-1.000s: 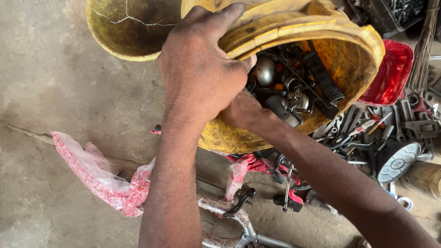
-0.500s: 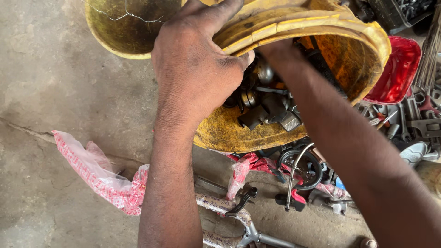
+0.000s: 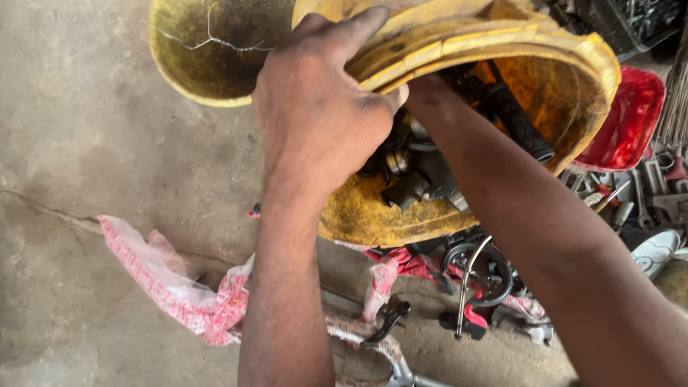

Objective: The person sorts through a pile of metal hardware and tools on the floor, picking up items and placing them into a yellow bucket. The person handles various small metal parts and tools by hand.

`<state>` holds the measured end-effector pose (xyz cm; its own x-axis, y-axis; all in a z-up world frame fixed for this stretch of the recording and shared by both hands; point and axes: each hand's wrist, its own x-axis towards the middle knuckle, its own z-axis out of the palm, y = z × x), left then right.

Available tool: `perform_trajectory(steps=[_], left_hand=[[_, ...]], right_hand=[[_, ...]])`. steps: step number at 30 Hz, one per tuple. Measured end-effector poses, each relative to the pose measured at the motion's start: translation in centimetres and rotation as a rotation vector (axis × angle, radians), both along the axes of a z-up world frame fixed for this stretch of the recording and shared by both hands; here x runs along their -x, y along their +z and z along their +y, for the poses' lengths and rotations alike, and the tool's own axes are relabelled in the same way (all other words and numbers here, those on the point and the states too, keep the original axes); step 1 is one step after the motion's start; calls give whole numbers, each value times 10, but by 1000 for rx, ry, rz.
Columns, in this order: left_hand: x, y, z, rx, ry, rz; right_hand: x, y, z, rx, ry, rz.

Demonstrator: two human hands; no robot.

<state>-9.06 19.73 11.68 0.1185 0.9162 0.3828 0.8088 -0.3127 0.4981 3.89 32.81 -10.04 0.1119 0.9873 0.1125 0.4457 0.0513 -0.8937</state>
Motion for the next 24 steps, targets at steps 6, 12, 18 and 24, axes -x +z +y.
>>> perform_trajectory(steps=[6,12,18,24], left_hand=[[2,-8,0,-40,32,29],[-6,-10,-7,-31,26,54],[-17,-12,-13,27,62,98],[-22,-9,-15,32,73,91]], right_hand=[[-13,45,-97,209,142,964],[-42,59,-172,362,297,1446],[-57,54,-194,334,321,1498],[-58,52,-207,-108,228,520]])
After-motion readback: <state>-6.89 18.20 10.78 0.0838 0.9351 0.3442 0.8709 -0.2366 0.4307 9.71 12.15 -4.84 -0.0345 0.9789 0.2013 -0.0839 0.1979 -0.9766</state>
